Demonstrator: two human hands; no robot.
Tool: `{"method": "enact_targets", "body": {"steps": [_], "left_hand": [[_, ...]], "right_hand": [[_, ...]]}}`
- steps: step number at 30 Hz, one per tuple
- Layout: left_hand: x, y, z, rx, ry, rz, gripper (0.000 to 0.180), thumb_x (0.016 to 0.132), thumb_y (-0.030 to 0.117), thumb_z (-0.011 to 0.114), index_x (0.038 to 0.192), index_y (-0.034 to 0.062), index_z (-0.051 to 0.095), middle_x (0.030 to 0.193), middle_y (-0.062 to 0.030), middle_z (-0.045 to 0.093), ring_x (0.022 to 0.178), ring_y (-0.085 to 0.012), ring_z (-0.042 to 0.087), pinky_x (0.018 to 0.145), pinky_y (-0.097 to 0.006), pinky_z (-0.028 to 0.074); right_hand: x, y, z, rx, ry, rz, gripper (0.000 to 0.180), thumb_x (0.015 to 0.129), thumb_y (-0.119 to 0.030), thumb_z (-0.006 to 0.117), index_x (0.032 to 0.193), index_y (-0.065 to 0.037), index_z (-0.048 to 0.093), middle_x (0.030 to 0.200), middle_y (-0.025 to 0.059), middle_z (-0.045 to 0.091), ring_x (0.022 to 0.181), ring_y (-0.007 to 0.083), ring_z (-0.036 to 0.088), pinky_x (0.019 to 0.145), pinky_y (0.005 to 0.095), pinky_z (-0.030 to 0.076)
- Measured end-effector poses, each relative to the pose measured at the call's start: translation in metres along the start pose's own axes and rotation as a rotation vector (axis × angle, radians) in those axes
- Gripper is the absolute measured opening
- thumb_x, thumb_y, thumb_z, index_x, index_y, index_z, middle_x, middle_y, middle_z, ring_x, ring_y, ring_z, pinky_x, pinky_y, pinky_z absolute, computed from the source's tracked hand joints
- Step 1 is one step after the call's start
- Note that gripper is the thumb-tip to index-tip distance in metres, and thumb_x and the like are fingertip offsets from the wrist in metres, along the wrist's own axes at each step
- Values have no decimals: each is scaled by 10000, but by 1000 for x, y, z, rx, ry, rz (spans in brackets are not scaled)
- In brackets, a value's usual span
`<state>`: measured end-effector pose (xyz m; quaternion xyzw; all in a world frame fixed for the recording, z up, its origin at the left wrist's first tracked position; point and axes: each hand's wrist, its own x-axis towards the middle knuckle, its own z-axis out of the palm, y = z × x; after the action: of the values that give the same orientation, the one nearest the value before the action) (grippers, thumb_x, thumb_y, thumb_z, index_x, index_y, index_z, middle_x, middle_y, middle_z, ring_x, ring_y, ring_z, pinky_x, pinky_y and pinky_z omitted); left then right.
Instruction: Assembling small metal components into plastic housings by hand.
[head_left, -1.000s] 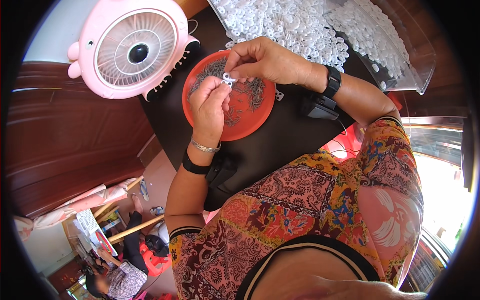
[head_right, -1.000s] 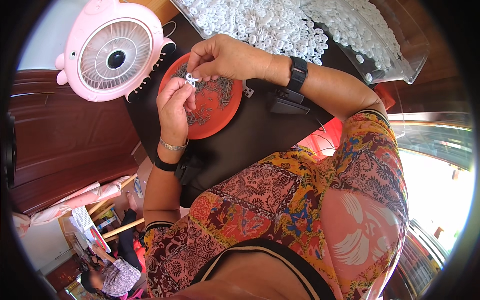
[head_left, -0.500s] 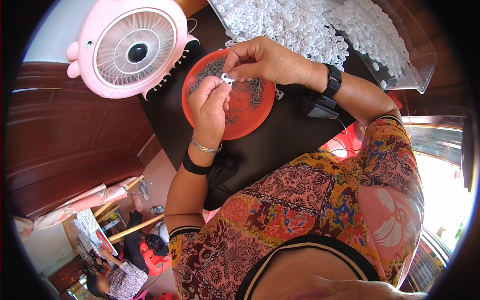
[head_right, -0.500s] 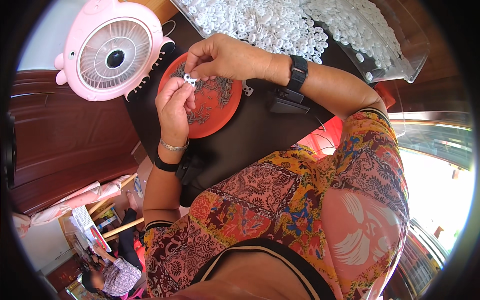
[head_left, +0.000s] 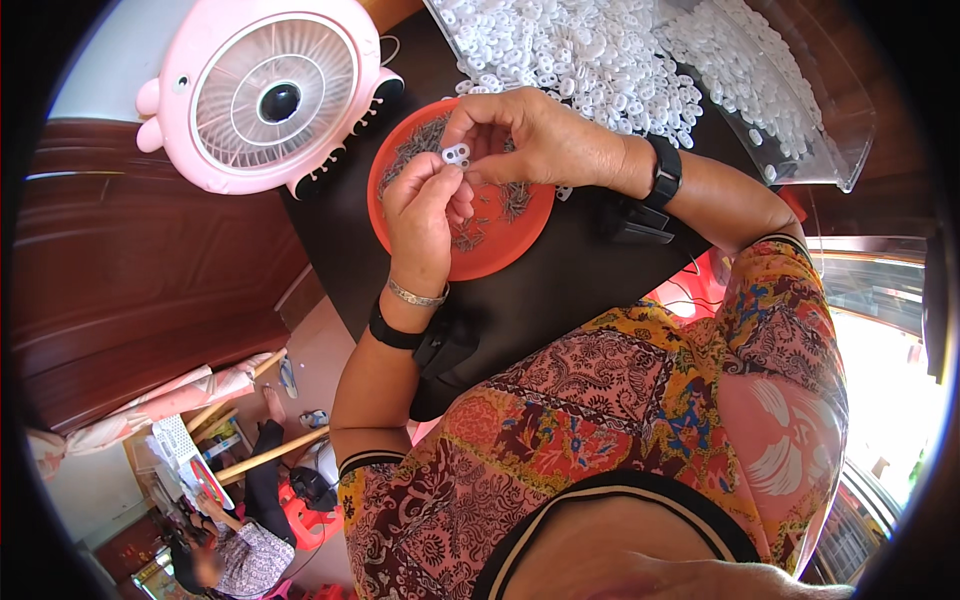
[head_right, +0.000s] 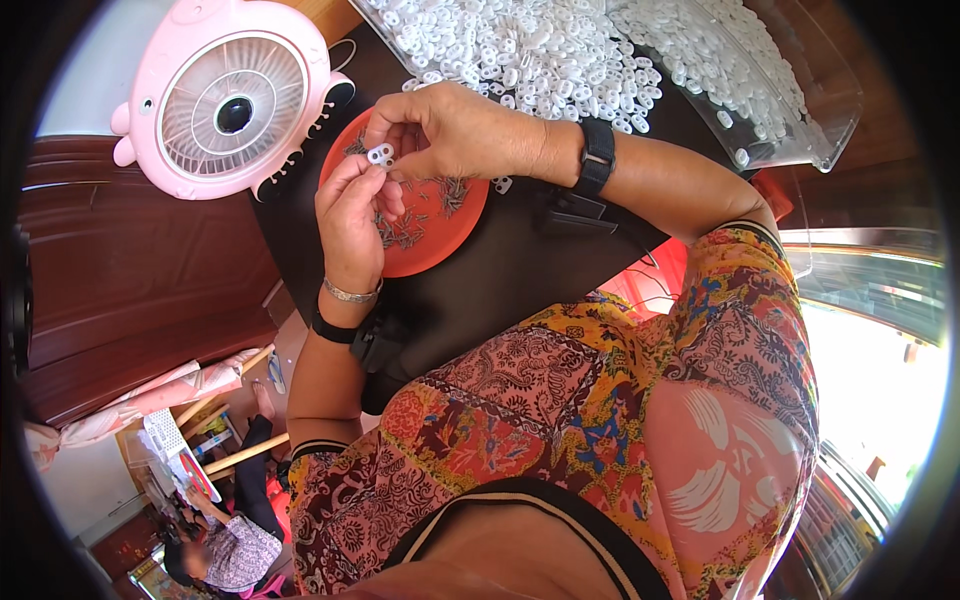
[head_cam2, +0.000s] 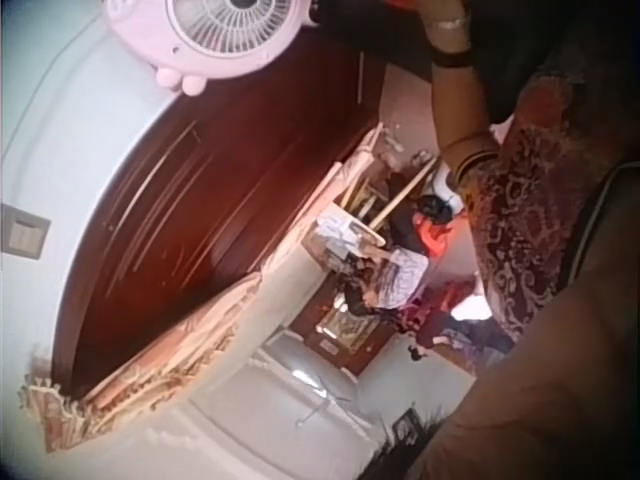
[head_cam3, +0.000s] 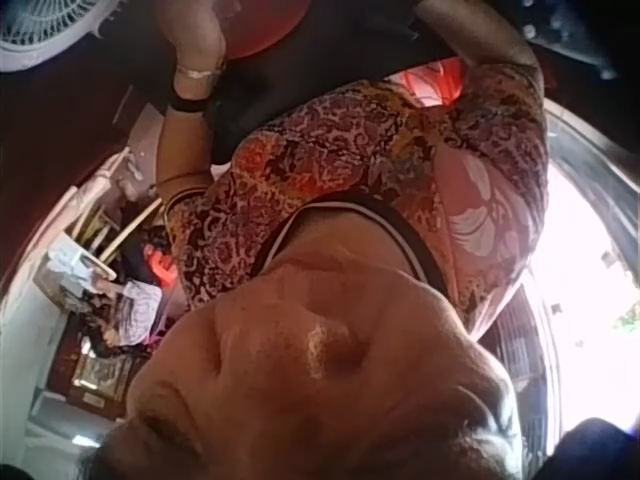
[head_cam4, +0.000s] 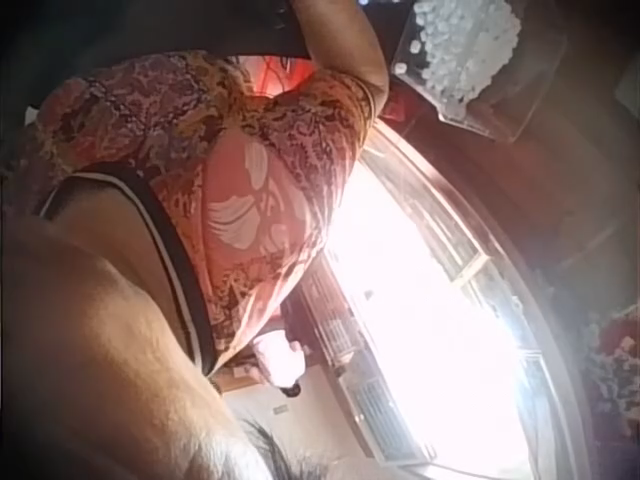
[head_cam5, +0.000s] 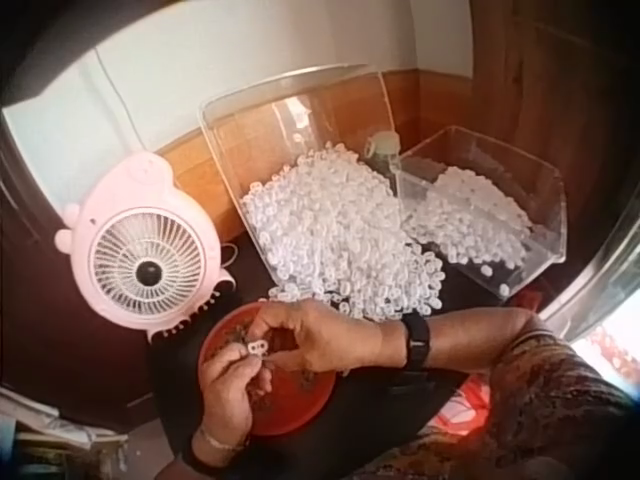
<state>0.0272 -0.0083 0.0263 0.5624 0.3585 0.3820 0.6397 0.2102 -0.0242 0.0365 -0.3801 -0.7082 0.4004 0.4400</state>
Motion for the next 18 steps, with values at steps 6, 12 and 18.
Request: {"method": "enact_targets", "body": {"steps": [6, 12, 18], "left_hand": [[2, -2, -1, -15, 5, -27, 186, 909, 160, 520, 793, 28, 580, 648, -17, 572, 530, -62, 496, 485, -194, 366], [1, -5, 5, 0, 49, -5, 210, 923, 179, 512, 832, 13, 602, 648, -21, 574, 529, -62, 502, 477, -195, 369], [3, -8, 0, -28, 27, -2, 230, 932, 170, 487, 834, -4, 602, 646, -32, 569, 535, -85, 523, 491, -211, 391]], "right_hand": [[0, -4, -1, -53, -45, 21, 248, 762, -22, 721, 988, -26, 620, 807, 18, 618, 750, 85, 599, 666, 244, 495], [-2, 3, 5, -351, 68, -153, 296, 744, -101, 751, 1003, -38, 621, 831, 75, 638, 750, 191, 644, 666, 304, 515], [-5, 2, 8, -492, 68, -216, 290, 751, -124, 725, 1012, -51, 622, 872, 118, 648, 789, 288, 655, 679, 347, 532]]}}
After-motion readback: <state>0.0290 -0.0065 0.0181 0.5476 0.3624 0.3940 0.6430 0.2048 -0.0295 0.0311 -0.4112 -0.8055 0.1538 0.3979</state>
